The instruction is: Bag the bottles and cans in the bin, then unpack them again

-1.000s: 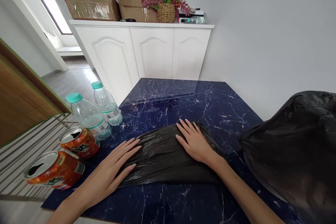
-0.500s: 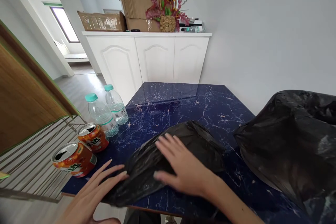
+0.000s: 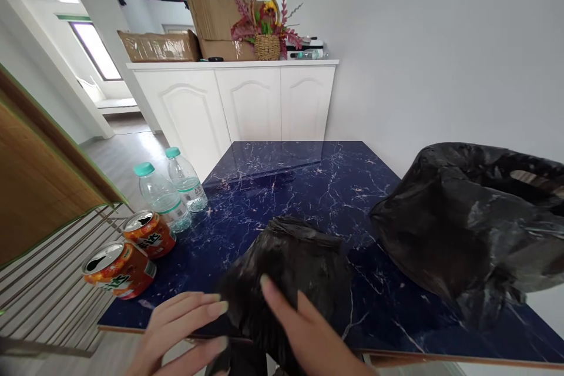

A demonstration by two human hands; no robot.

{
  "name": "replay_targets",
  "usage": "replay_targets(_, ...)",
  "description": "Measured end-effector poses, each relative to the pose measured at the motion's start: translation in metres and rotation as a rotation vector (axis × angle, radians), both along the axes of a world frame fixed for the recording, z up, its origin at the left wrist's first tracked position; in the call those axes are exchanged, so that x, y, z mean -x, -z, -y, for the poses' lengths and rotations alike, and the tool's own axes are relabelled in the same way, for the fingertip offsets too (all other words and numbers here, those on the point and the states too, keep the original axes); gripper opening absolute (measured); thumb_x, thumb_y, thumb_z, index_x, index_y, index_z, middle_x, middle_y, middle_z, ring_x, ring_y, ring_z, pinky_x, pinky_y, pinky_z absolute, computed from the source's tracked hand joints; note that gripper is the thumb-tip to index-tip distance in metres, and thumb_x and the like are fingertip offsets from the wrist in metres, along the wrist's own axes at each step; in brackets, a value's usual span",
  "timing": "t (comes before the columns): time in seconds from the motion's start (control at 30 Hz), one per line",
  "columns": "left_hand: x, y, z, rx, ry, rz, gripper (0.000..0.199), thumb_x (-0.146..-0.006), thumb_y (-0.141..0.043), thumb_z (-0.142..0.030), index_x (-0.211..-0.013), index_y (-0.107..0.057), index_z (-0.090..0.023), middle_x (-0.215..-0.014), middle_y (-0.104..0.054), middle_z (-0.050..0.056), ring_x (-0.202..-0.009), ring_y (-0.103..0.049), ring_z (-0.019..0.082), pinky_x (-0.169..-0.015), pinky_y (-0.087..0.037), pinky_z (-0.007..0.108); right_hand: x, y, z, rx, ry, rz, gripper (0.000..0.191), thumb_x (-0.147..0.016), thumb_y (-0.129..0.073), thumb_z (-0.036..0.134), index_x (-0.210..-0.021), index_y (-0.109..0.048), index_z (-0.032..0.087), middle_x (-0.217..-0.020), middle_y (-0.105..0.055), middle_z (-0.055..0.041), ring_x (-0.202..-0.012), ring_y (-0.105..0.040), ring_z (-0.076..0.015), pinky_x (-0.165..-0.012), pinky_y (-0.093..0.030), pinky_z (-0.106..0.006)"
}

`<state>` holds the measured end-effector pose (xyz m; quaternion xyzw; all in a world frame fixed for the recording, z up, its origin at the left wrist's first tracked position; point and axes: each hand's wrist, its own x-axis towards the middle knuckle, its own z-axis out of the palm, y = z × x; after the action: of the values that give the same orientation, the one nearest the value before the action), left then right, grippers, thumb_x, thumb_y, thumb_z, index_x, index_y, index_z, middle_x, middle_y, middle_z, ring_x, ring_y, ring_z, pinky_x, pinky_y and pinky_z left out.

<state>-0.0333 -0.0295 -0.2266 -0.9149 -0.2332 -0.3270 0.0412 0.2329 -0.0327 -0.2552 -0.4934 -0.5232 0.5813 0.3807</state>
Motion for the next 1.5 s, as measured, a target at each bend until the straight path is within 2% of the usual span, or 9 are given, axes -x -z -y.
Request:
replay_targets(0.2, -0.064, -0.002, -0.052, 0.215, 0.090, -0.377, 0.063, -0.105, -0.064, -0.049, -0.159, -0.048, -0.022, -0.173, -0.041, 0.009, -0.163, -0.033, 0.033, -0.132, -0.037, 0.057, -0.040, 0.006, -0.066, -0.244, 0.147, 0.250, 0.061, -0.096, -0.065, 0.055, -0.149, -0.062, 0.024, -0.152, -0.066, -0.0118, -0.140, -0.062, -0.0348, -0.123, -0.045, -0.057)
replay_targets(0.43, -0.083, 0.020, -0.079, 0.376, 0.144, -0.408, 0.078, -0.107, -0.056, -0.058, -0.173, -0.025, -0.029, -0.177, -0.029, 0.008, -0.166, -0.022, 0.035, -0.133, -0.029, 0.061, -0.075, 0.036, -0.105, -0.487, 0.240, 0.640, 0.072, -0.100, -0.054, 0.042, -0.168, -0.034, 0.027, -0.166, -0.049, -0.0113, -0.152, -0.050, -0.0319, -0.122, -0.047, -0.053)
replay_targets(0.63, -0.088, 0.022, -0.084, 0.429, 0.119, -0.448, 0.072, -0.109, -0.052, -0.057, -0.171, -0.031, -0.028, -0.178, -0.029, 0.008, -0.166, -0.020, 0.036, -0.134, -0.027, 0.062, -0.072, 0.014, -0.073, -0.758, 0.237, 0.787, 0.056, -0.108, -0.047, 0.031, -0.163, -0.044, 0.031, -0.169, -0.047, -0.0076, -0.157, -0.044, -0.0303, -0.124, -0.047, -0.053)
replay_targets(0.8, -0.083, 0.021, -0.086, 0.468, 0.126, -0.376, 0.092, -0.102, -0.066, -0.056, -0.174, -0.018, -0.025, -0.175, -0.037, 0.012, -0.165, -0.028, 0.034, -0.134, -0.030, 0.060, -0.072, -0.001, -0.019, -1.048, -0.164, 0.845, 0.073, -0.099, -0.068, 0.034, -0.167, -0.041, 0.029, -0.153, -0.066, -0.0068, -0.145, -0.059, -0.0310, -0.123, -0.049, -0.053)
replay_targets(0.9, -0.078, 0.020, -0.089, 0.456, 0.093, -0.305, 0.110, -0.091, -0.078, -0.054, -0.175, -0.012, -0.026, -0.171, -0.045, 0.013, -0.163, -0.033, 0.037, -0.135, -0.025, 0.065, -0.072, 0.013, -0.009, -1.029, -0.195, 0.934, 0.077, -0.098, -0.070, 0.038, -0.168, -0.040, 0.025, -0.161, -0.057, -0.0090, -0.147, -0.057, -0.0340, -0.117, -0.054, -0.053)
replay_targets(1.07, -0.071, 0.020, -0.099, 0.449, 0.099, -0.272, 0.118, -0.082, -0.084, -0.065, -0.173, -0.019, -0.026, -0.167, -0.050, 0.015, -0.158, -0.042, 0.039, -0.134, -0.027, 0.065, -0.066, 0.033, -0.021, -0.914, -0.125, 0.943, 0.064, -0.099, -0.055, 0.010, -0.160, -0.055, 0.029, -0.159, -0.060, -0.0058, -0.149, -0.055, -0.0305, -0.120, -0.051, -0.053)
replay_targets(1.3, -0.059, 0.019, -0.114, 0.731, -0.036, -0.016, 0.055, -0.107, -0.061, -0.043, -0.159, -0.045, -0.035, -0.134, -0.076, 0.004, -0.126, -0.073, 0.026, -0.107, -0.059, 0.042, -0.081, 0.000, -0.022, -0.302, 0.046, 0.438, 0.044, -0.113, -0.043, 0.050, -0.141, -0.072, 0.034, -0.129, -0.080, -0.0036, -0.116, -0.077, -0.0321, -0.093, -0.067, -0.045)
replay_targets(1.4, -0.071, 0.018, -0.116, 0.857, -0.098, 0.068, 0.045, -0.110, -0.052, -0.047, -0.152, -0.051, -0.032, -0.117, -0.081, 0.003, -0.104, -0.080, 0.026, -0.088, -0.063, 0.037, -0.083, 0.005, -0.024, -0.400, 0.320, 0.561, 0.048, -0.111, -0.046, 0.054, -0.152, -0.061, 0.034, -0.137, -0.075, -0.0075, -0.124, -0.073, -0.0363, -0.098, -0.066, -0.053)
replay_targets(1.5, -0.089, 0.023, -0.119, 0.859, -0.180, 0.118, 0.051, -0.111, -0.047, -0.045, -0.159, -0.037, -0.028, -0.111, -0.081, 0.006, -0.088, -0.080, 0.027, -0.076, -0.062, 0.037, -0.072, 0.013, -0.025, -0.753, 0.491, 0.790, 0.057, -0.110, -0.050, 0.037, -0.166, -0.040, 0.039, -0.160, -0.057, -0.0070, -0.147, -0.056, -0.0388, -0.118, -0.050, -0.066)
